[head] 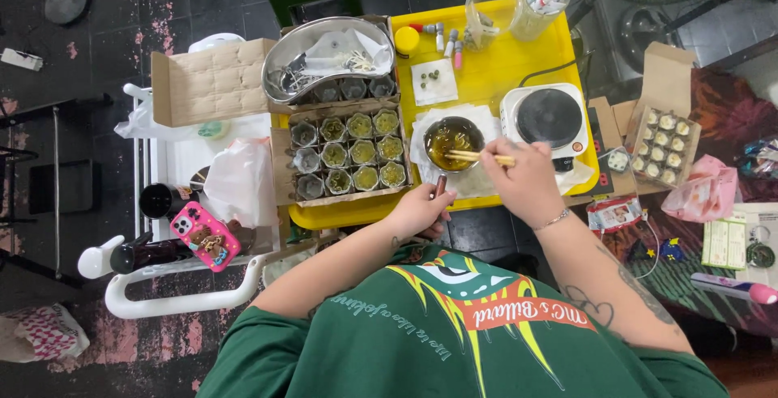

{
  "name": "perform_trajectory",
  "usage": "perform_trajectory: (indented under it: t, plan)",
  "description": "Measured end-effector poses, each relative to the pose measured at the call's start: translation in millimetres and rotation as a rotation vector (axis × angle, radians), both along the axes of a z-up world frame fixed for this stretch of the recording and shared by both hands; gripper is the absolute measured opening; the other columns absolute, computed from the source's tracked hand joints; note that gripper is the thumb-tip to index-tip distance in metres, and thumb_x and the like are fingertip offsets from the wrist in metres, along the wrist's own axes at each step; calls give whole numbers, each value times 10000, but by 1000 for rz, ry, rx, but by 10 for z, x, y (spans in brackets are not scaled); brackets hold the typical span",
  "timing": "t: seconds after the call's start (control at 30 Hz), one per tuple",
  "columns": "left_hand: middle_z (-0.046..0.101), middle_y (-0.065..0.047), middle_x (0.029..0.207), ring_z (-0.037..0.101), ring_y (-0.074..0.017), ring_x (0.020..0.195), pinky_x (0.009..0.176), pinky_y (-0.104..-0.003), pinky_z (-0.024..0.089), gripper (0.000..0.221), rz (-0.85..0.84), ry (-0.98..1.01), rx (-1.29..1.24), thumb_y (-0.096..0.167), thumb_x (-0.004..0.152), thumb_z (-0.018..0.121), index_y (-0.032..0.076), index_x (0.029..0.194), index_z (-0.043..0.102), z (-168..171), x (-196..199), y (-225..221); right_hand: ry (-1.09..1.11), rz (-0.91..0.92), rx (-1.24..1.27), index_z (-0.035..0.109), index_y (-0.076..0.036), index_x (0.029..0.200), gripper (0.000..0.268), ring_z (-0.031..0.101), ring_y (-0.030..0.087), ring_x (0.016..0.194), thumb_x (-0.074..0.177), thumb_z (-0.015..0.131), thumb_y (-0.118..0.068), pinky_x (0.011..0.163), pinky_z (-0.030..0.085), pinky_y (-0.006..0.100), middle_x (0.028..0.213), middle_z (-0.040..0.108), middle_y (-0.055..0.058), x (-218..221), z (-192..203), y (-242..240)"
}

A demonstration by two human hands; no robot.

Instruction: The person holds a small pot of melted yellow wax in one hand and pours it into the cavities of a mold tray on a yellow work table, using a pair of wooden sticks in the other hand to guide the wax stream and steady the pour. They work through the mold cavities one at a time, refilling the pot as needed.

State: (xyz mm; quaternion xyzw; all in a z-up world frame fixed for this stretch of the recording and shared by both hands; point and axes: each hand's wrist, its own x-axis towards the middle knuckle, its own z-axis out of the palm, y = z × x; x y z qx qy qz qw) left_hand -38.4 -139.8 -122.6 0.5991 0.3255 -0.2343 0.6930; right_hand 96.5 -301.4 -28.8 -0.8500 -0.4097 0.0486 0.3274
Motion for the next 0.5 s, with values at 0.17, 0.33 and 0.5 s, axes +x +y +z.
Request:
perform_trajectory:
  t: [0.17,0.33,0.5]
  plan:
    - [585,-46,748,516,-134,481,442,-308,458,335,60,-102,92,382,1002,588,52,1052,561,-252,4,-120,54,-26,7,710,-153,984,164,646,210,723,1007,630,-294,879,375,382,697,656,22,-30,56,18]
    - [551,-35,725,466,-133,466,423,-315,410,287,113,-152,82,327,1024,561,42,995,540,-225,-25,-57,-10,-37,119,689,-108,970,184,669,205,782,1027,612,-266,876,381,379,826,722,9,37,117,-141]
    - [491,2,711,427,-105,487,434,-287,382,267,75,-164,-7,333,1035,549,69,990,547,271,-192,82,235,-86,232,681,-88,890,292,686,170,751,1074,562,-281,752,486,309,838,727,14,-99,436,-214]
